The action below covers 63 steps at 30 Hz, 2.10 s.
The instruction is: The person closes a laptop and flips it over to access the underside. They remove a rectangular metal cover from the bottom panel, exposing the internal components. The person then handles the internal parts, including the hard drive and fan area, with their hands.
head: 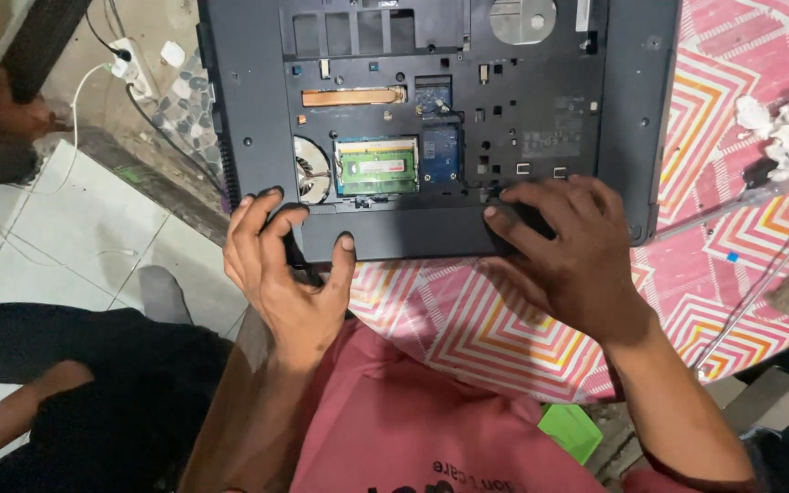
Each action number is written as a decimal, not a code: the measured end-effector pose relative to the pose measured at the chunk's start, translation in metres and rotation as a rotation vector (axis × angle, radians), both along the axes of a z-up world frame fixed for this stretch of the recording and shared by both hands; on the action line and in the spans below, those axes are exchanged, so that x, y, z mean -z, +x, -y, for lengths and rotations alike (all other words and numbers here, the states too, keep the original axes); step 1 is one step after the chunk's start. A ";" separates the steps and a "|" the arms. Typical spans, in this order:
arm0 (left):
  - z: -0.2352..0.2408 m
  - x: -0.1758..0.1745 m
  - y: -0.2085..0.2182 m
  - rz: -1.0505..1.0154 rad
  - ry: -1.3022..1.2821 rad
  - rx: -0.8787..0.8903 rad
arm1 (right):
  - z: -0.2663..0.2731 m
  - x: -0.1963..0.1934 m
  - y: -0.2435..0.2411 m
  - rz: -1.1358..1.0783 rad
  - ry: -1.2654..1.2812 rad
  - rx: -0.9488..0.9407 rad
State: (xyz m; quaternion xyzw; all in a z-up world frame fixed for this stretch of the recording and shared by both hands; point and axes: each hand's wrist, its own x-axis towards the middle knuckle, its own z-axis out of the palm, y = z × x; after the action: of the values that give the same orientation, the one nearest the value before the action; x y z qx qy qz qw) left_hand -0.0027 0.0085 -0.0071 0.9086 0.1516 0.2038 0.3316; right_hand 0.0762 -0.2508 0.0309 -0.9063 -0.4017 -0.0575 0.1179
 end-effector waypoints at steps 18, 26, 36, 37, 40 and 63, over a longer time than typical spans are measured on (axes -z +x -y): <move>0.000 0.023 0.008 0.131 0.247 -0.056 | 0.000 0.018 -0.013 0.147 0.078 0.079; -0.007 0.012 0.007 0.076 0.316 0.026 | 0.004 0.025 -0.013 0.118 0.130 0.082; -0.030 -0.023 0.038 -0.057 0.243 0.296 | 0.002 0.020 -0.013 0.102 0.116 0.093; -0.031 -0.021 0.039 -0.054 0.244 0.302 | 0.002 0.020 -0.012 0.104 0.116 0.099; -0.031 -0.018 0.041 -0.081 0.298 0.311 | 0.002 0.021 -0.011 0.084 0.140 0.099; -0.010 -0.001 0.020 0.106 0.350 0.657 | 0.006 0.027 -0.015 0.200 0.164 0.025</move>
State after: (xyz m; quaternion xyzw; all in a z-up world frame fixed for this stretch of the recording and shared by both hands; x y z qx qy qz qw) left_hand 0.0175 0.0186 -0.0066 0.9399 -0.2027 0.1562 0.2262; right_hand 0.0608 -0.2569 0.0040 -0.8882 -0.3942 -0.1817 0.1504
